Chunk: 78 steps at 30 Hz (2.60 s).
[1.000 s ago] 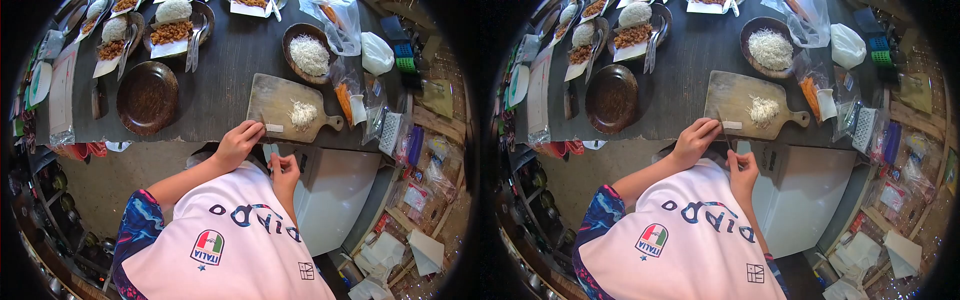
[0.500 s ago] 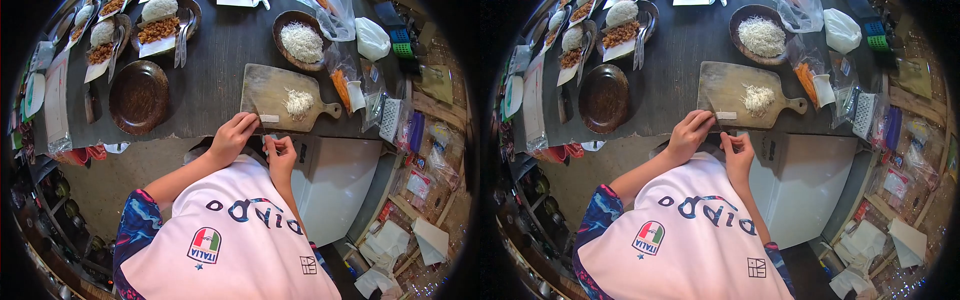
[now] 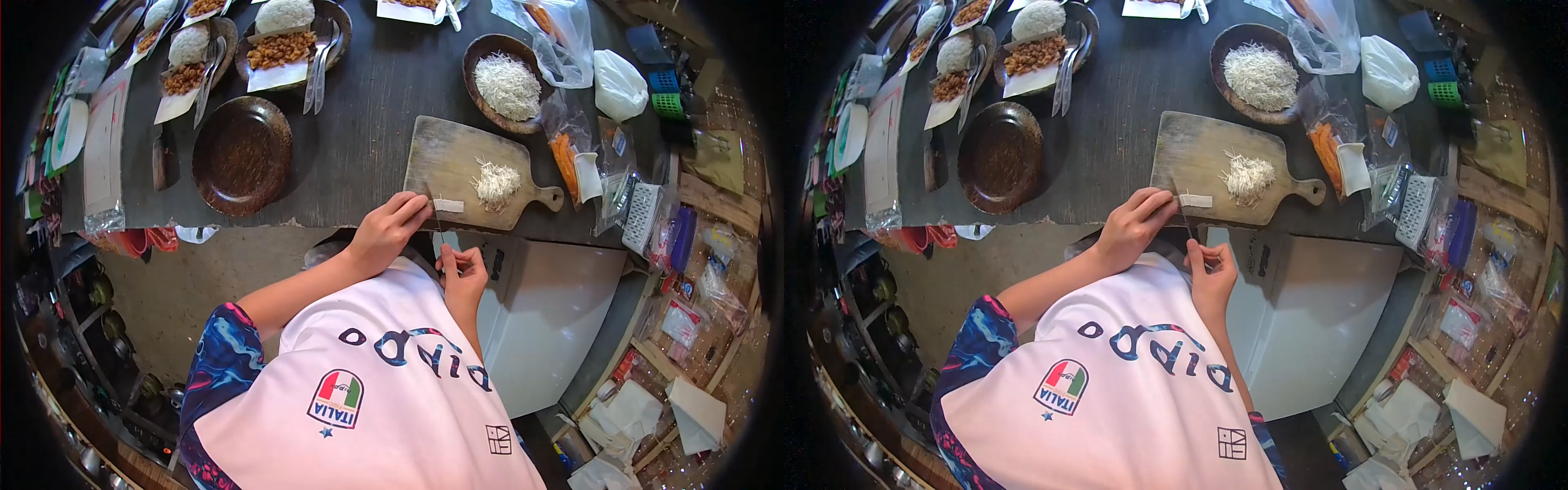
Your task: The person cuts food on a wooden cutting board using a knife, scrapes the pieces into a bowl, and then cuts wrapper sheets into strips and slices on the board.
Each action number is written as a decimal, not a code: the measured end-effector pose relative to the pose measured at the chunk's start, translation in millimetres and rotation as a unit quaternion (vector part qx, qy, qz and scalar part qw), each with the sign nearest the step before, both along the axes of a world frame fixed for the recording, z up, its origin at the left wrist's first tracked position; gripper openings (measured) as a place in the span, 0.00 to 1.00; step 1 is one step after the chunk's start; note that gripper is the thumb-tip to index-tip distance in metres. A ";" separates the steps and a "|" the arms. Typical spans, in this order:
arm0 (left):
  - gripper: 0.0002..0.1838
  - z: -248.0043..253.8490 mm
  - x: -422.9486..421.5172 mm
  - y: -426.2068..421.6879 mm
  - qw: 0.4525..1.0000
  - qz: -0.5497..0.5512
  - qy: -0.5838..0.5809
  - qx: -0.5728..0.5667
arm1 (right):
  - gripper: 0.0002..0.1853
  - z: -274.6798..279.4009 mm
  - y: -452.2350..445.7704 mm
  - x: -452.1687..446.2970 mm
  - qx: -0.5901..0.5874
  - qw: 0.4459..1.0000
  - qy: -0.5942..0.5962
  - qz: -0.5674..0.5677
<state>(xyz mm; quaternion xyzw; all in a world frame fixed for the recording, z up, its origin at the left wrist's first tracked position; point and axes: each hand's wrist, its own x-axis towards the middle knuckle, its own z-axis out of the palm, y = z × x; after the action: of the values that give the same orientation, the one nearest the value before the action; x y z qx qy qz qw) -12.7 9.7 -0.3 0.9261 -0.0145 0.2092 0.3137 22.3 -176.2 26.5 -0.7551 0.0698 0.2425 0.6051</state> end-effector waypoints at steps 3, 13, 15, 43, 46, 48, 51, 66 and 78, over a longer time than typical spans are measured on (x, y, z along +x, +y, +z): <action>0.21 1.4 -0.9 1.9 1.000 -0.008 0.000 0.003 | 0.15 2.4 13.3 12.6 -0.010 1.000 0.016 0.008; 0.20 0.0 -2.9 1.5 1.000 -0.010 0.005 -0.012 | 0.15 6.6 15.5 13.5 -0.001 0.999 0.033 0.004; 0.19 -0.9 -1.4 2.0 1.000 -0.006 0.000 -0.011 | 0.15 9.1 10.4 9.6 -0.009 0.999 0.037 0.001; 0.23 0.9 -5.7 0.4 1.000 0.010 0.011 0.001 | 0.15 7.9 11.3 9.3 -0.006 0.999 0.026 0.020; 0.23 -2.3 -6.4 -0.2 1.000 0.010 0.014 -0.003 | 0.14 9.8 -4.2 -1.1 -0.032 0.999 0.021 0.019; 0.22 -1.6 -6.3 1.4 1.000 0.007 0.017 0.008 | 0.14 -3.4 0.9 1.1 -0.025 0.999 -0.001 0.022; 0.21 -0.5 -9.6 -2.3 1.000 0.013 0.028 -0.001 | 0.14 5.6 7.1 5.9 -0.014 0.999 0.026 0.018; 0.19 0.3 -8.3 1.3 1.000 0.012 0.028 0.001 | 0.14 -2.9 -2.7 -4.7 0.006 1.000 0.018 0.018; 0.24 0.2 -11.2 -2.5 0.999 0.020 0.039 -0.004 | 0.15 0.1 3.1 3.4 0.014 0.999 0.030 0.026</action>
<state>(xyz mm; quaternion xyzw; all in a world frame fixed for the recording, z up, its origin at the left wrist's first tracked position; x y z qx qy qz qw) -23.9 7.2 -0.1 0.9324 0.0173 0.1789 0.3137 25.7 -173.1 26.6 -0.7404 0.0650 0.2812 0.6070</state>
